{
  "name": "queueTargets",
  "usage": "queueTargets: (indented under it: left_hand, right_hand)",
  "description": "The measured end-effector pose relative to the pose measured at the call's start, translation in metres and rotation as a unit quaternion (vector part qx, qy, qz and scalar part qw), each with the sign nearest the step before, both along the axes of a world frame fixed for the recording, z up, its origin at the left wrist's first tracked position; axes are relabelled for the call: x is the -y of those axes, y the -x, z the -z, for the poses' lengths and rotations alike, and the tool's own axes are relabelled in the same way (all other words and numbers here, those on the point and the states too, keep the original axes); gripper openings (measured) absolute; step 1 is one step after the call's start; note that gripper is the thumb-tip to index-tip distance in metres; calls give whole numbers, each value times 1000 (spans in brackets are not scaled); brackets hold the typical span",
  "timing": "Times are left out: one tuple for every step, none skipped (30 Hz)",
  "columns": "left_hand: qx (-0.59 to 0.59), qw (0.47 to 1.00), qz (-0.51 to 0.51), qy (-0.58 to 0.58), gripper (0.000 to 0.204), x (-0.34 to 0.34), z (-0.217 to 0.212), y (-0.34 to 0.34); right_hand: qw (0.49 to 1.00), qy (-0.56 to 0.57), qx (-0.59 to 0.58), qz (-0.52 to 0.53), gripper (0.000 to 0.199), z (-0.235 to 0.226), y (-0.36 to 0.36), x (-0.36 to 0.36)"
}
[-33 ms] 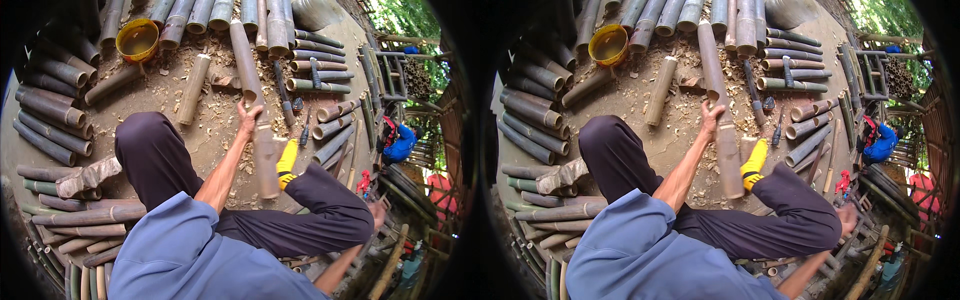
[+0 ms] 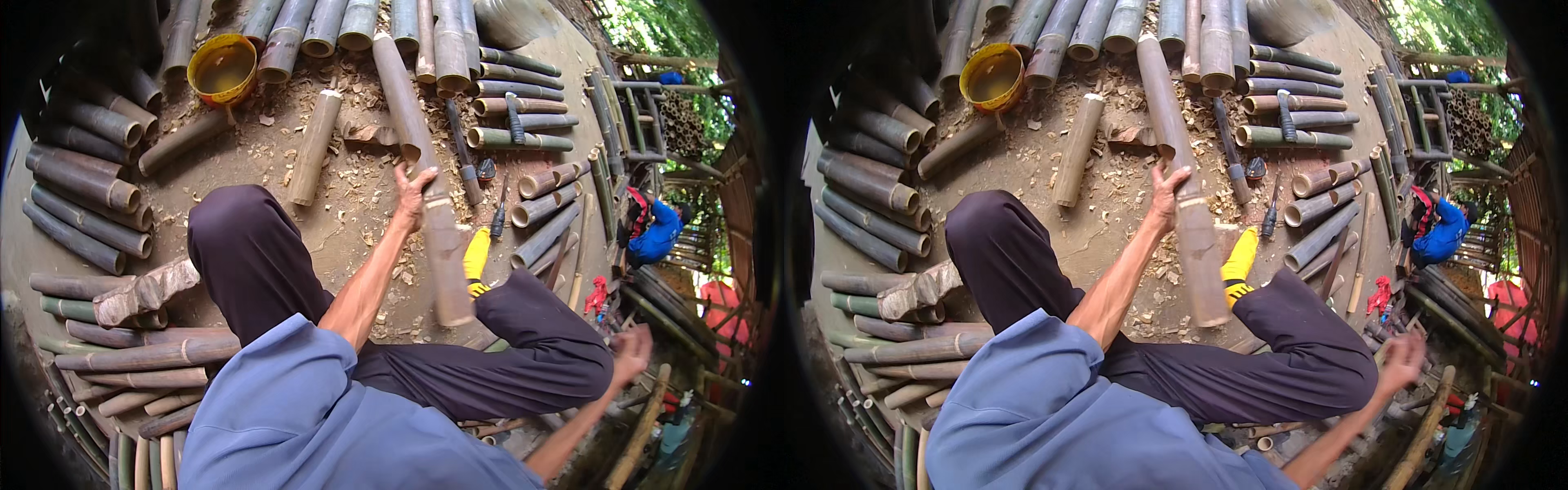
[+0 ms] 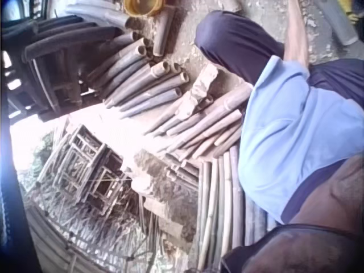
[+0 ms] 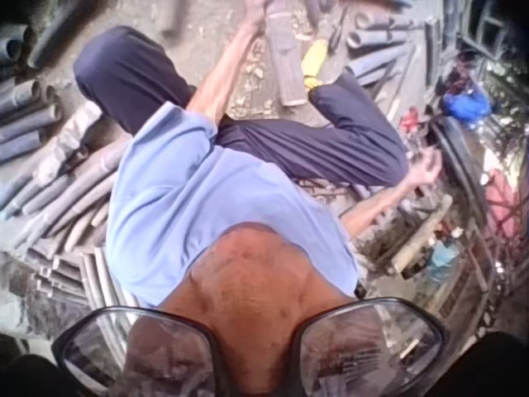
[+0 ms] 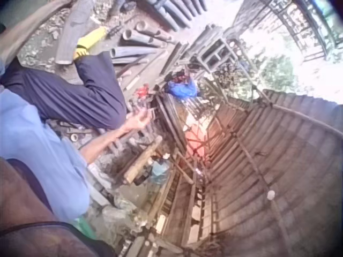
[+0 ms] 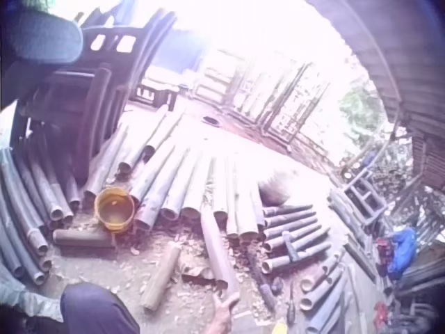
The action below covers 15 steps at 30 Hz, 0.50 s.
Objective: The person constructs a furniture frame by hammering bamboo tubes together with a wooden mallet and drilling holes for joint reinforcement.
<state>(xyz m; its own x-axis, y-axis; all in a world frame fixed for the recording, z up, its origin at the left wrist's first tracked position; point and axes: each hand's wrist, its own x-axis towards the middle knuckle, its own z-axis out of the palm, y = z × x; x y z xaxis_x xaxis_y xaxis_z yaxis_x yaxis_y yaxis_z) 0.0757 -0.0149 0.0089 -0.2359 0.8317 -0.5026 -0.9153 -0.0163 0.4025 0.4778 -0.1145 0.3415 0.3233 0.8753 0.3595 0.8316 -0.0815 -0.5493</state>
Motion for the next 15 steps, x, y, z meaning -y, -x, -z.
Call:
queueTargets:
  left_hand:
    - [80, 996, -16, -43, 68, -3, -9, 1]
    - [186, 976, 49, -103, 58, -7, -12, -4]
    - [282, 949, 66, -126, 52, -6, -35, -17]
    - [332, 929, 52, -154, 52, -4, -52, -24]
    - [384, 905, 40, -178, 53, -3, -67, -33]
    - [415, 887, 18, -201, 54, -1, -70, -30]
    - [453, 864, 15, -220, 58, 2, -70, -28]
    - [481, 849, 19, -217, 58, 6, -76, -30]
    - [469, 851, 28, -235, 61, 9, -82, -34]
    - [459, 851, 37, -252, 63, 11, -85, -40]
    - [437, 860, 55, -259, 65, 11, -87, -42]
    - [413, 868, 72, -267, 66, 12, -87, -42]
    - [388, 876, 87, -273, 68, 14, -83, -38]
    - [458, 839, 96, -279, 62, 11, -65, -30]
    - [456, 851, 91, -243, 68, 11, -44, -20]
  right_hand:
    - [997, -62, -44, 6, 30, -27, 59, -13]
    - [988, -131, -81, 13, 32, -48, 114, -17]
    - [994, -90, -52, -18, 37, -69, 151, -8]
    - [997, -43, -29, -49, 42, -76, 180, 0]
    - [994, 55, 8, -95, 49, -69, 202, 7]
    - [976, 155, 24, -153, 57, -52, 219, 6]
    - [958, 228, 41, -172, 63, -43, 234, 6]
    - [934, 299, 60, -186, 69, -38, 240, 5]
    - [934, 289, 31, -206, 71, -31, 237, 3]
    - [933, 280, 4, -225, 73, -23, 231, 2]
    - [931, 270, -24, -244, 74, -17, 227, 1]
    - [935, 264, -5, -238, 75, -15, 224, -2]
    - [937, 259, 13, -235, 76, -13, 223, -4]
    - [939, 251, 34, -232, 77, -14, 222, -4]
    - [942, 242, 29, -231, 76, -12, 224, -3]
